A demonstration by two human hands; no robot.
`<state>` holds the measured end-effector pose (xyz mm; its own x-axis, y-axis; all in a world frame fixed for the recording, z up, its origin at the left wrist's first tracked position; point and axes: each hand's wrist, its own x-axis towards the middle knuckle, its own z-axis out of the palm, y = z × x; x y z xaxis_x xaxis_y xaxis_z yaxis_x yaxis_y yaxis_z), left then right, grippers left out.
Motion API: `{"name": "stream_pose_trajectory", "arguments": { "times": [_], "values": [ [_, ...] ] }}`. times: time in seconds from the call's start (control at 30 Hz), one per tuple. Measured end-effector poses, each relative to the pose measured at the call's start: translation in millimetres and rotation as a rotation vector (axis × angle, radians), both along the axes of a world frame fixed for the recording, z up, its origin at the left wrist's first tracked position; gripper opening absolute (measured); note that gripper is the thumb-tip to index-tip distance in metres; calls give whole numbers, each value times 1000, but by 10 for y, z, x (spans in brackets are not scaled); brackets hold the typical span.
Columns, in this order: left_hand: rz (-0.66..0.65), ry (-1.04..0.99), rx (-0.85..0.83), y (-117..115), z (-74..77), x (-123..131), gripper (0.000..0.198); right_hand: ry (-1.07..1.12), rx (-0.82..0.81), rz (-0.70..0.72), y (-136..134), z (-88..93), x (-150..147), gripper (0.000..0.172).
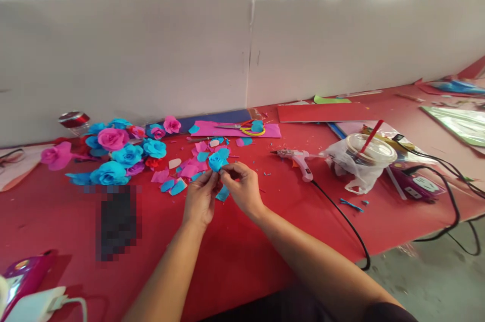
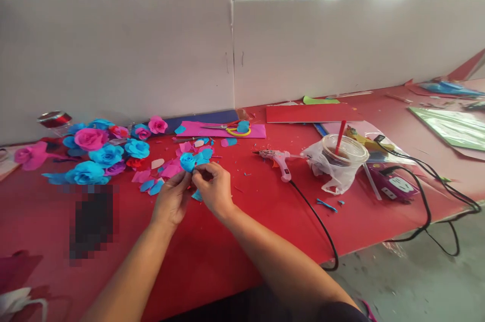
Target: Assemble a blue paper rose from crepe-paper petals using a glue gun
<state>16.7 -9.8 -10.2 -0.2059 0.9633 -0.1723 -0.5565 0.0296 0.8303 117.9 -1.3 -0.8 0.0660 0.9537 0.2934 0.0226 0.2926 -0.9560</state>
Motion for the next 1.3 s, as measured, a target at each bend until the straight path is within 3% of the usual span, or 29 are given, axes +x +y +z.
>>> {"name": "stream_pose_trajectory", "arguments": {
  "times": [0.2, 0.3, 0.5, 0.83, 1.1, 1.3],
  "values": [
    [2, -131, -20, 17, -22, -23, 25, 243, -156, 151, 33, -62, -23, 12],
    [6, -118, -25, 19, -12, -26, 30, 251, -171, 152, 31, -72, -34, 13],
    [44, -13, 1, -2, 9, 12, 33, 96, -60, 69, 11, -53, -19, 13],
    [1, -38, 142, -36, 48, 61, 22, -127, 200, -5, -130, 69, -1, 14],
    [3, -145, 107, -12, 48, 50, 21, 132, -7, 141, -130, 120, 15, 17],
    [66, -215, -47, 53, -62, -82, 27, 177, -7, -60, 4, 324, 240, 19]
  ]
}}
